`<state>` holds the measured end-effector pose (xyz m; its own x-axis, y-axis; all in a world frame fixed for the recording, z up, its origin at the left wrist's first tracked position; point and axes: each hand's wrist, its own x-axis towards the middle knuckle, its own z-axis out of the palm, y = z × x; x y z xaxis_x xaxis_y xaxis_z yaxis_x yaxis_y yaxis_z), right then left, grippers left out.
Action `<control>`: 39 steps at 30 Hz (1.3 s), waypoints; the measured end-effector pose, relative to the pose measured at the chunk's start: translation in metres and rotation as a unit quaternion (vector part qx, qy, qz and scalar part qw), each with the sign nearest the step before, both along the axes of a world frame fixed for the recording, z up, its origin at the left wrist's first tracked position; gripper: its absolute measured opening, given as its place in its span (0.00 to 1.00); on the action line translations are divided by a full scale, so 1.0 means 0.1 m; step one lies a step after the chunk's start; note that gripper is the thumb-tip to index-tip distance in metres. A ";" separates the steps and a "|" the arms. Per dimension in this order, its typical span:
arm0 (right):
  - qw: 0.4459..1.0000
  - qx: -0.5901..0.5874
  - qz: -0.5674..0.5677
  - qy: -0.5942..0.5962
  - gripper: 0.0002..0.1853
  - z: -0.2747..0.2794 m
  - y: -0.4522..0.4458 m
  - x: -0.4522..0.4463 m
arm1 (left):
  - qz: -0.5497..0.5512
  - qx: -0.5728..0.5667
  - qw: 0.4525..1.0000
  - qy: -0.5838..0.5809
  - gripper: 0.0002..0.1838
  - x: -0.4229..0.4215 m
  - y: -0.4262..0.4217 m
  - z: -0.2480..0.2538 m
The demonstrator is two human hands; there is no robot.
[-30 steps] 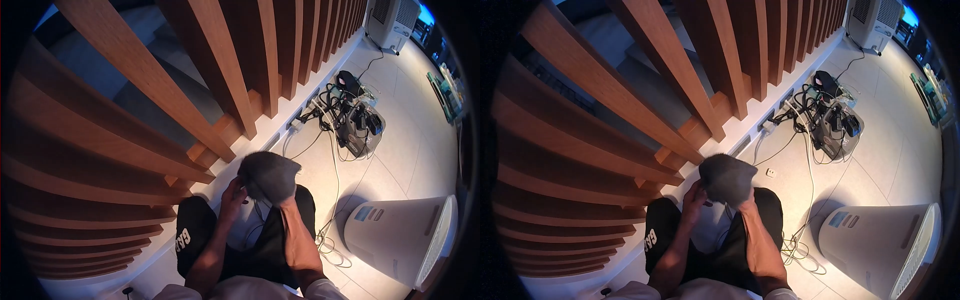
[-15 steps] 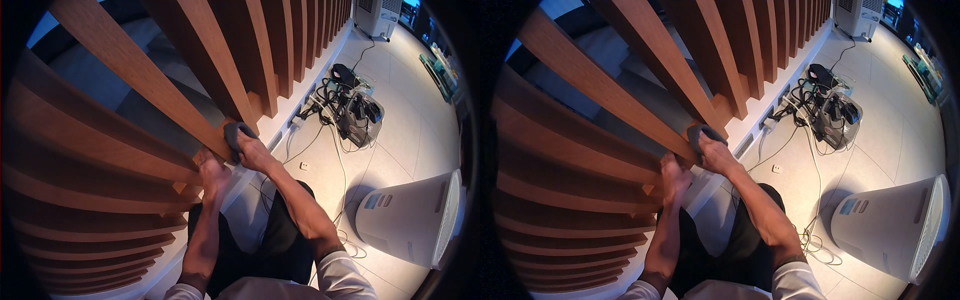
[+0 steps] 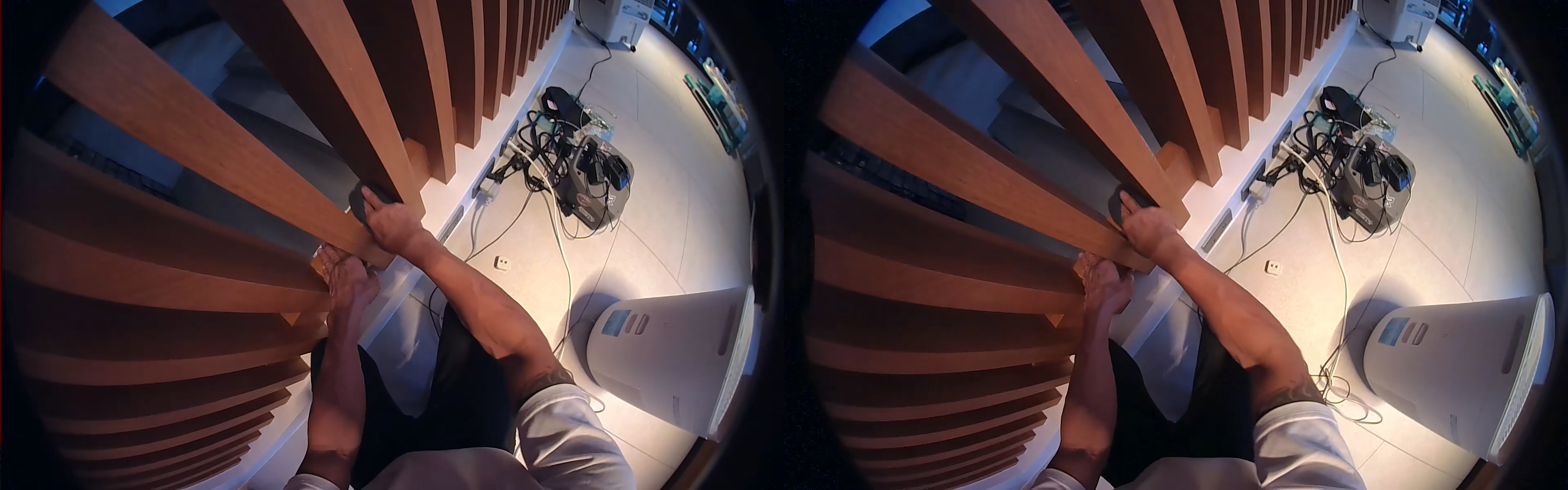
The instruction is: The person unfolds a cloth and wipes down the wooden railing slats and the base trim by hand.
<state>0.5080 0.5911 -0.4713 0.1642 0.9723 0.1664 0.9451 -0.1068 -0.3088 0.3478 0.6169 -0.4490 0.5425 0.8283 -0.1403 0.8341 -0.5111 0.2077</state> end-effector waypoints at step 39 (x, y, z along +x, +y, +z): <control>0.910 0.110 -0.260 0.305 0.14 -0.26 -1.00 -0.06 | 0.267 -0.268 0.866 -0.326 0.12 0.10 -0.33 -0.12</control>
